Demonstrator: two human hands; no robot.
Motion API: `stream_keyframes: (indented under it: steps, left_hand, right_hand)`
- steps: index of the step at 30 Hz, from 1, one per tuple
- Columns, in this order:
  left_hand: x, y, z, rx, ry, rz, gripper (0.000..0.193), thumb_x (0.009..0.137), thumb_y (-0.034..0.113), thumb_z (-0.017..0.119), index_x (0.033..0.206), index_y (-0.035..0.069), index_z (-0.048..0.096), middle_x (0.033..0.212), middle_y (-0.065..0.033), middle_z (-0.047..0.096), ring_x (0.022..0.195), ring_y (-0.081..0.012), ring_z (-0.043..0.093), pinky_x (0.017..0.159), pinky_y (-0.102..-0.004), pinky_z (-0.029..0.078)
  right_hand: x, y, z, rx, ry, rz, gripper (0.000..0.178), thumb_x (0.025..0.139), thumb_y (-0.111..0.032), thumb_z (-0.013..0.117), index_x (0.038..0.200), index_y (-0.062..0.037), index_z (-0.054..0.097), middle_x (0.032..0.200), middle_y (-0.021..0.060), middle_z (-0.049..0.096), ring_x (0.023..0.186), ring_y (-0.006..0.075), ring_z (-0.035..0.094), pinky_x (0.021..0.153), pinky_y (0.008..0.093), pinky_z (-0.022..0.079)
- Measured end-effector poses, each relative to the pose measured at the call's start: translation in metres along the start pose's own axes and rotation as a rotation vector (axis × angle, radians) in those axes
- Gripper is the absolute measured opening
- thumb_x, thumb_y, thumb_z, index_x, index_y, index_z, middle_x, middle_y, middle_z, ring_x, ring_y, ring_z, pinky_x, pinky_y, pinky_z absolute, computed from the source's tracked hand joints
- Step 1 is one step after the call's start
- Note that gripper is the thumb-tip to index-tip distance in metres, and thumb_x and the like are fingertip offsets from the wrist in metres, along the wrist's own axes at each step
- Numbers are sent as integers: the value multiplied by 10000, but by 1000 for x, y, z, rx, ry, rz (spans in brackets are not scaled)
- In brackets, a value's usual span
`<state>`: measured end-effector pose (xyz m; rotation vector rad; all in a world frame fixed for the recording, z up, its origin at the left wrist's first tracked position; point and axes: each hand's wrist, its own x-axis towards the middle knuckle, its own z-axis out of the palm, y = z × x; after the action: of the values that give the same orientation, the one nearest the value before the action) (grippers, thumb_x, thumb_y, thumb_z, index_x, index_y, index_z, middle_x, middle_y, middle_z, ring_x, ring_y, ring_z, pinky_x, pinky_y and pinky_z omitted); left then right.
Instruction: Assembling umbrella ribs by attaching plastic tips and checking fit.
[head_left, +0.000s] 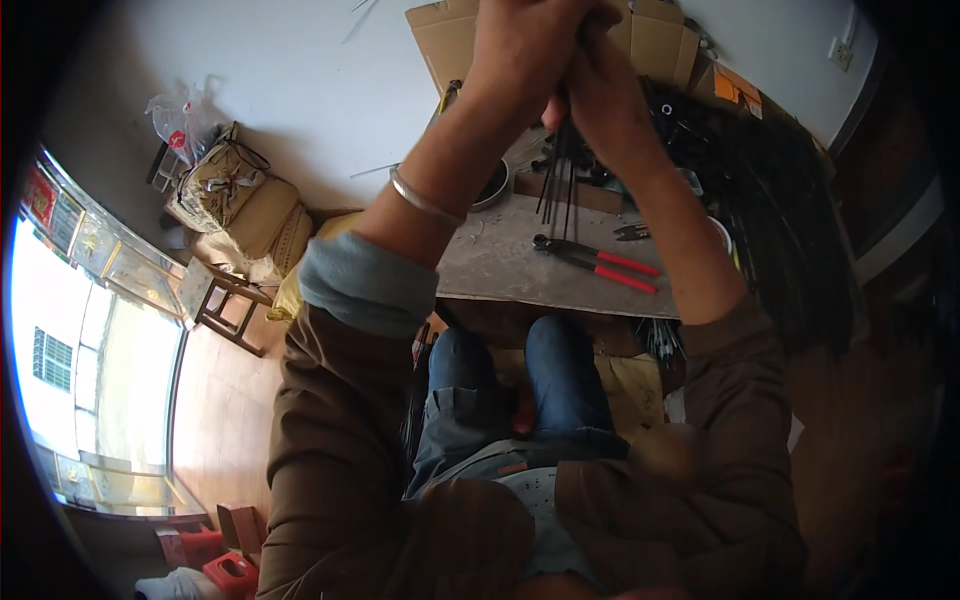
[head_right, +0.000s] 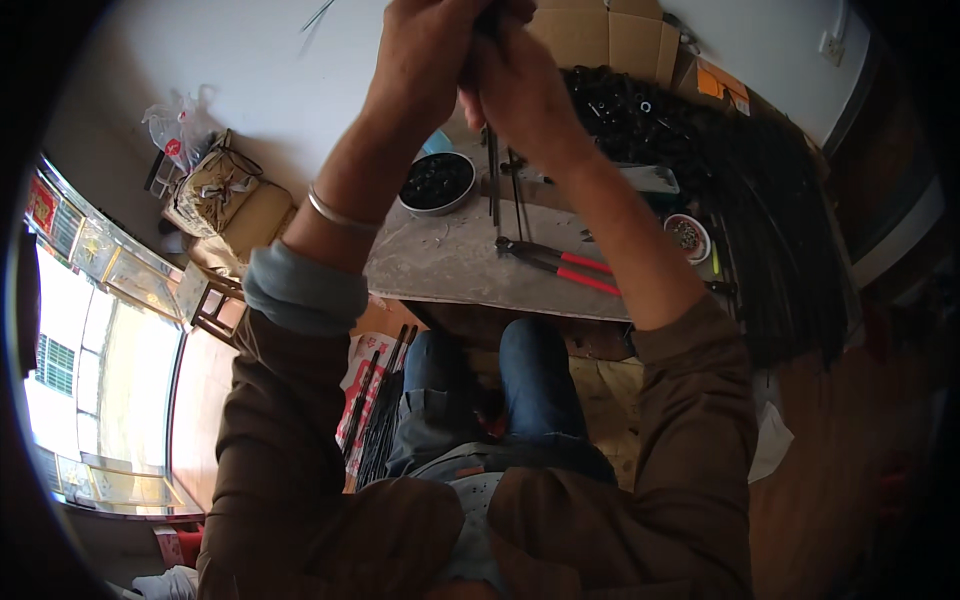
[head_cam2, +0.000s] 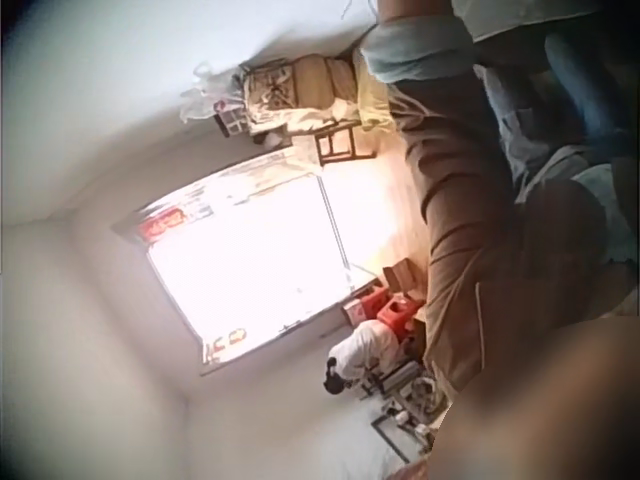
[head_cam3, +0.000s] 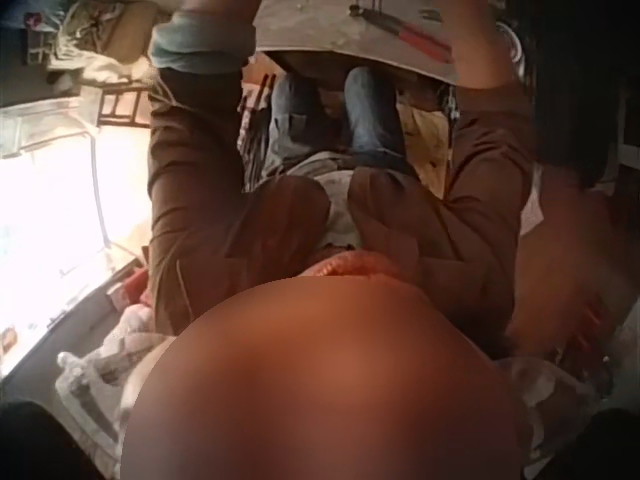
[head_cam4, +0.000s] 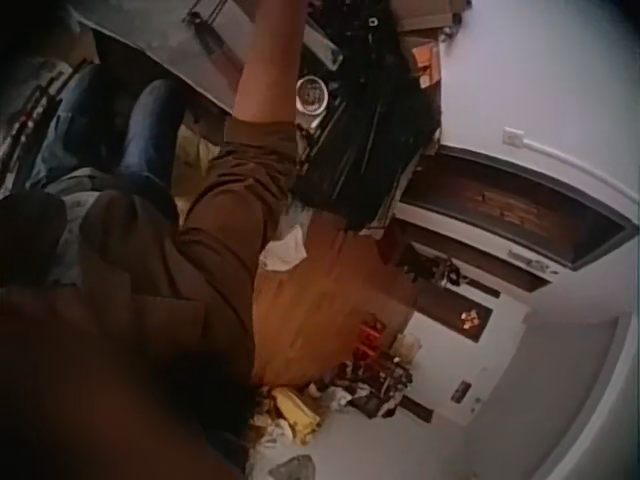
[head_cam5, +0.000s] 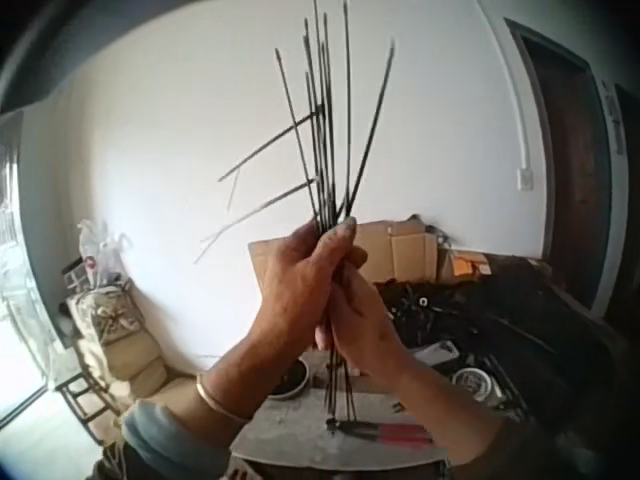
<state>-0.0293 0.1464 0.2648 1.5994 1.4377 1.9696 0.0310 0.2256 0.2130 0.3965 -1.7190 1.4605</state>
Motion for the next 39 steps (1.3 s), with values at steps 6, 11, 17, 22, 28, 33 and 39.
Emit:
stream_keyframes:
  steps: [6,11,17,22,28,33,39]
  left_hand:
    - [-67,-88,-21,-55,201,-318,393,915,369,570,906,-23,593,769,-93,645,653,-138,603,571,-258,491]
    - [-41,-98,-61,-498,256,-316,360,977,342,477,1074,-2,517,914,-133,612,779,-226,611,694,-354,513]
    - [-17,-69,-109,-530,138,-319,480,1012,408,337,1132,-28,496,917,-124,596,781,-247,579,694,-354,488]
    - [-19,-56,-162,-503,260,-331,297,999,271,433,1067,-6,517,1005,-126,608,885,-280,618,796,-398,536]
    - [-45,-79,-112,-586,196,-482,319,963,153,495,1248,15,453,913,-82,573,809,-242,610,681,-363,529]
    - [-45,-81,-137,-503,254,-419,370,979,395,470,1102,55,550,611,58,317,479,-51,297,413,-216,265]
    - [-28,-52,-44,-517,26,-413,401,989,236,471,1339,45,429,846,13,504,772,-103,506,663,-249,442]
  right_hand:
    - [-82,87,29,-70,128,299,215,963,-236,458,1021,-29,474,617,29,513,446,103,479,403,261,400]
    - [-67,71,31,-30,-62,506,199,981,-222,465,932,-32,493,612,7,483,460,86,474,435,244,409]
    - [-56,56,48,75,-168,626,257,965,-276,511,874,-37,531,610,5,484,460,82,475,417,241,397]
    - [-78,51,70,94,-252,700,276,963,-315,524,875,-53,534,625,-2,502,474,75,487,429,241,396]
    - [-115,44,16,96,-431,923,347,949,-362,551,1093,-49,590,839,33,620,755,94,594,641,240,475]
    - [-114,35,-63,-229,-109,713,205,944,-200,541,1064,-48,608,815,49,648,688,107,618,601,236,494]
    - [-196,-9,-285,-1386,381,671,220,841,-249,597,898,-63,699,865,127,686,817,289,661,720,380,504]
